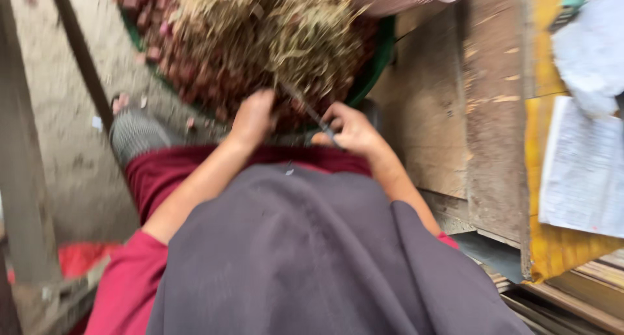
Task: The person sits on a low seat and trims dried roots and stems off harvested shallots using scissors, one bulb at a time, taking them from a large green basin piled with untrimmed shallots and dropping trimmed bulbs back into the pile.
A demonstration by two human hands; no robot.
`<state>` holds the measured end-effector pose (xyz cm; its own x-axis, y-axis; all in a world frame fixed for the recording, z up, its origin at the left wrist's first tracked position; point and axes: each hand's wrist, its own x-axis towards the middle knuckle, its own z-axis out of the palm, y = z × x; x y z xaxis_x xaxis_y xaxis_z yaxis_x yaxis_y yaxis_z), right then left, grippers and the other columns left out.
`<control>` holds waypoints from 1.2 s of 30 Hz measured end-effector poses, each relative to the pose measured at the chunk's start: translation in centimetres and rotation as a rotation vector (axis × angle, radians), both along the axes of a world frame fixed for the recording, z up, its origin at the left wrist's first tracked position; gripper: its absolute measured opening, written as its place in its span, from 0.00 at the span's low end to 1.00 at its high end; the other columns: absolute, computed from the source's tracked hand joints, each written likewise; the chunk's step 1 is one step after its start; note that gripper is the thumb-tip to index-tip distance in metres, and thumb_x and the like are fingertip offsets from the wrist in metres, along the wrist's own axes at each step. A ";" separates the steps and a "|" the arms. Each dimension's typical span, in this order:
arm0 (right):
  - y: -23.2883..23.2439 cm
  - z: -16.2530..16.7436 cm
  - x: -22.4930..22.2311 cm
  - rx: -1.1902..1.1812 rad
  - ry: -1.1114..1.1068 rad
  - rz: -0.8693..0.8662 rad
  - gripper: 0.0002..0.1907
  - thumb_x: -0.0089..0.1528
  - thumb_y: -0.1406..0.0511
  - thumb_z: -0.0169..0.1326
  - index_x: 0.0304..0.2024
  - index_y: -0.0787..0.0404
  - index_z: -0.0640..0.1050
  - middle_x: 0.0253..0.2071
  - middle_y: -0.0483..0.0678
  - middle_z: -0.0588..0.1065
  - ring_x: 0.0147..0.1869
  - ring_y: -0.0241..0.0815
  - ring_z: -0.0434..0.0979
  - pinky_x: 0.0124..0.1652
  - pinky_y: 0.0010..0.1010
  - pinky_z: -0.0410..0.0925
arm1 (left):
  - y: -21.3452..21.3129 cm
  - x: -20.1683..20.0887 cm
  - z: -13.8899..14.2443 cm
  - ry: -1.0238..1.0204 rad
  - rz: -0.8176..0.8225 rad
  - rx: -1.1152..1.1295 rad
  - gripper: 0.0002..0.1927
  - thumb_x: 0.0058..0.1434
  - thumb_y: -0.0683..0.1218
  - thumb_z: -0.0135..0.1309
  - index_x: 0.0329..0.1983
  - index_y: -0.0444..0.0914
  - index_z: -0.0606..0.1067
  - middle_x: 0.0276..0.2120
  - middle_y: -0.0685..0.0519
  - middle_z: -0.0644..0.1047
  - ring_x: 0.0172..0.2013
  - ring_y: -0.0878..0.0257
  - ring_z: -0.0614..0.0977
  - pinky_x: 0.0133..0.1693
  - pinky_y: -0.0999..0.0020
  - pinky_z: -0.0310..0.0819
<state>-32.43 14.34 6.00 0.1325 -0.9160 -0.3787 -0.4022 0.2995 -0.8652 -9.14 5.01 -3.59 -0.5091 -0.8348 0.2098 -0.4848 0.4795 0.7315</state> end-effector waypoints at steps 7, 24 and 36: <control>1.3 -0.4 -0.5 0.141 -0.017 -0.029 0.26 0.51 0.60 0.72 0.44 0.63 0.72 0.24 0.43 0.73 0.27 0.29 0.67 0.26 0.24 0.59 | -0.2 1.0 -0.3 0.072 0.035 0.229 0.10 0.65 0.45 0.58 0.44 0.34 0.74 0.35 0.43 0.80 0.32 0.50 0.82 0.36 0.56 0.76; -0.1 3.4 4.1 0.169 0.005 0.055 0.25 0.53 0.61 0.70 0.46 0.61 0.72 0.27 0.40 0.73 0.30 0.26 0.67 0.28 0.22 0.61 | 1.6 4.1 3.3 0.914 -0.053 1.246 0.08 0.66 0.44 0.61 0.41 0.41 0.72 0.32 0.59 0.77 0.22 0.75 0.69 0.23 0.78 0.59; -0.1 1.8 3.3 0.091 -0.023 -0.103 0.23 0.55 0.62 0.70 0.43 0.62 0.71 0.23 0.41 0.74 0.25 0.27 0.67 0.25 0.22 0.58 | 2.1 3.7 4.1 0.990 0.044 1.386 0.06 0.64 0.40 0.59 0.42 0.38 0.75 0.34 0.53 0.81 0.34 0.66 0.86 0.33 0.73 0.82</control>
